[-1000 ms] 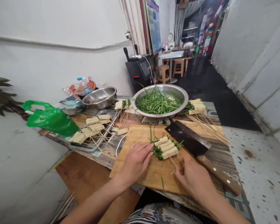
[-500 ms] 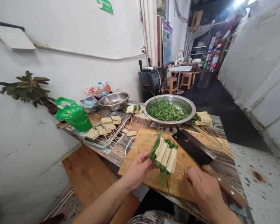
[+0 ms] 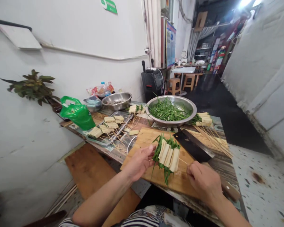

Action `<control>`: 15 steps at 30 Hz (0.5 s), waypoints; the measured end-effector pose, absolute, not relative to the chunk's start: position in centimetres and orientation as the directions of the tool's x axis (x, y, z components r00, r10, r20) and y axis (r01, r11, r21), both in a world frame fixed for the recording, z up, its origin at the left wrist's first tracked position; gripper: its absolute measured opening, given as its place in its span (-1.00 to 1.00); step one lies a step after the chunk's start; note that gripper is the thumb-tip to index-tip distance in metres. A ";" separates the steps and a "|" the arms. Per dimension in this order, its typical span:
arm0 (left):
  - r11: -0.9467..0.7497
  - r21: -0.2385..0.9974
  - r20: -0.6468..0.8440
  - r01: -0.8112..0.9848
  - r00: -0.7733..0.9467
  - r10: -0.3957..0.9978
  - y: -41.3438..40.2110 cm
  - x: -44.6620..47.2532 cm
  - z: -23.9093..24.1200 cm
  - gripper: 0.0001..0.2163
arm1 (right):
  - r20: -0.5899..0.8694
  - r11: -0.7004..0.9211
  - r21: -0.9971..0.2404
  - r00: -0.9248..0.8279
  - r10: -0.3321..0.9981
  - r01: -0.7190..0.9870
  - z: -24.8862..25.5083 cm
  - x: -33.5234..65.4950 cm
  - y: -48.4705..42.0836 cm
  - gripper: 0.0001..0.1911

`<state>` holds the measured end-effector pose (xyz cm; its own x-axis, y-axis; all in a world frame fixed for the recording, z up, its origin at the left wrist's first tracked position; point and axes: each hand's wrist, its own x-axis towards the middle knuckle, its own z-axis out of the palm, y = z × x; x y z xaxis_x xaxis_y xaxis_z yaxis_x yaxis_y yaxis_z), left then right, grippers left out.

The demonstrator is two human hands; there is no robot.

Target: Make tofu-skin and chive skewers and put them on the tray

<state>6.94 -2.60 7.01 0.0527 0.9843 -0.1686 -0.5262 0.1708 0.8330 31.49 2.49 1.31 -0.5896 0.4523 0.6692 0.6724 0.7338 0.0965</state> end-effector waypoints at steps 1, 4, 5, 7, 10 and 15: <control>0.182 0.850 -0.175 -0.494 0.060 0.983 -2.3 6.9 6.7 -0.56 | 0.658 0.733 0.118 -0.606 0.447 0.669 1.3 31.6 2.5 -0.71; 0.216 0.896 -0.218 -0.388 0.040 0.975 -1.4 6.8 5.5 -0.50 | 0.622 0.742 0.179 -0.659 0.423 0.646 1.5 31.8 2.3 -0.70; 0.228 0.907 -0.230 -0.355 0.035 0.972 -1.2 6.7 5.1 -0.49 | 0.615 0.745 0.195 -0.671 0.414 0.638 1.6 31.7 2.2 -0.70; 0.256 0.914 -0.255 -0.316 0.044 0.966 -0.8 6.7 4.5 -0.49 | 0.600 0.751 0.212 -0.690 0.405 0.626 1.9 31.7 2.0 -0.69; 0.333 0.887 -0.331 -0.320 0.063 0.942 -0.5 6.5 3.9 -0.49 | 0.591 0.756 0.219 -0.701 0.400 0.616 2.0 31.6 1.9 -0.68; 0.391 0.846 -0.393 -0.362 0.071 0.917 -0.2 6.1 3.8 -0.49 | 0.586 0.759 0.213 -0.702 0.404 0.615 1.3 32.0 2.0 -0.67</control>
